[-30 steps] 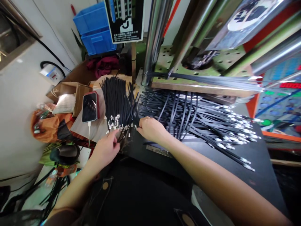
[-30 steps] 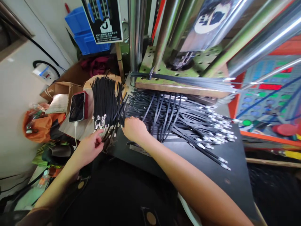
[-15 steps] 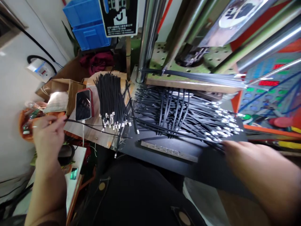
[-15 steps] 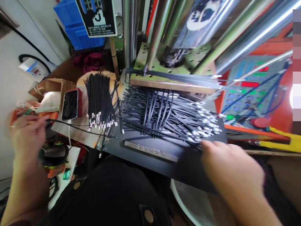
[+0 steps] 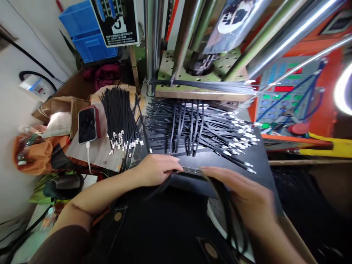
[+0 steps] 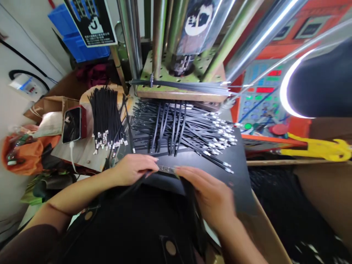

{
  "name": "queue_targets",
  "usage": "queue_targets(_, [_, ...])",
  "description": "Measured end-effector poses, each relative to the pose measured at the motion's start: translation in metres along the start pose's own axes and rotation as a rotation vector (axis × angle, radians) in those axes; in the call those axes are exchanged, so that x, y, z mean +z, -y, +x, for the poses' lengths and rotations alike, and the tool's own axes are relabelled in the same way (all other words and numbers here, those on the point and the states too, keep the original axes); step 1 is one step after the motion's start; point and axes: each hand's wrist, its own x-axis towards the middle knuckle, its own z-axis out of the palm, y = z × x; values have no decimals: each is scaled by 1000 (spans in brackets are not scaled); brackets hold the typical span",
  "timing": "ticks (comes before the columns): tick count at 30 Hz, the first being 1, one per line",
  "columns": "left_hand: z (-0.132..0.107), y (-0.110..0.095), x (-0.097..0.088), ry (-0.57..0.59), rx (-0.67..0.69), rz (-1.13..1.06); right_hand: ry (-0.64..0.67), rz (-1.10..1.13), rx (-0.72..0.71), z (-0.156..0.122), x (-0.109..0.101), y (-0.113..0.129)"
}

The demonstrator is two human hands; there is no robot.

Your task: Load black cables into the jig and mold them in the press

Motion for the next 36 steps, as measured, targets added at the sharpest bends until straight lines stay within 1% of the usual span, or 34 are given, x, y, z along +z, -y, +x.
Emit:
queue_targets(1, [6,-1,13,22,28,-32,1,63,-26,8,11,2])
queue_targets(2, [10,-1,22,37,38,-51,-3,121,-44,15,20,4])
queue_targets(4, [13,0,29,56,22,-53,-30,186,-46,24,27,8])
queue_targets(6, [14,-1,26,79,1,-32,-53,174,-44,27,27,11])
queue_targets(9, [15,-6,18,137,-23,50,-48,124,-92,27,21,12])
queue_targets(14, [24,-29,15,259,-35,292,9,-11,-169,29,17,22])
queue_targets(16, [27,-37,16,282,-22,369,35,-82,-186,29,18,27])
queue_targets(18, [27,-39,16,288,-8,395,47,-132,-192,28,18,28])
queue_targets(20, [24,-33,15,266,9,334,49,-130,-180,26,17,26])
queue_targets(21, [22,-27,14,235,13,272,38,-113,-158,25,16,23])
queue_targets(24, [13,-9,15,86,-10,50,-34,-34,-59,22,12,14])
queue_targets(27, [8,4,21,-13,-62,-90,-79,35,-26,21,11,9])
queue_targets(30, [8,8,26,-60,-96,-169,-57,39,-49,23,12,10])
queue_targets(34, [8,6,25,-35,-95,-177,-28,-68,-144,23,14,16])
queue_targets(36, [7,6,25,-50,-98,-163,-21,-128,-202,24,16,20])
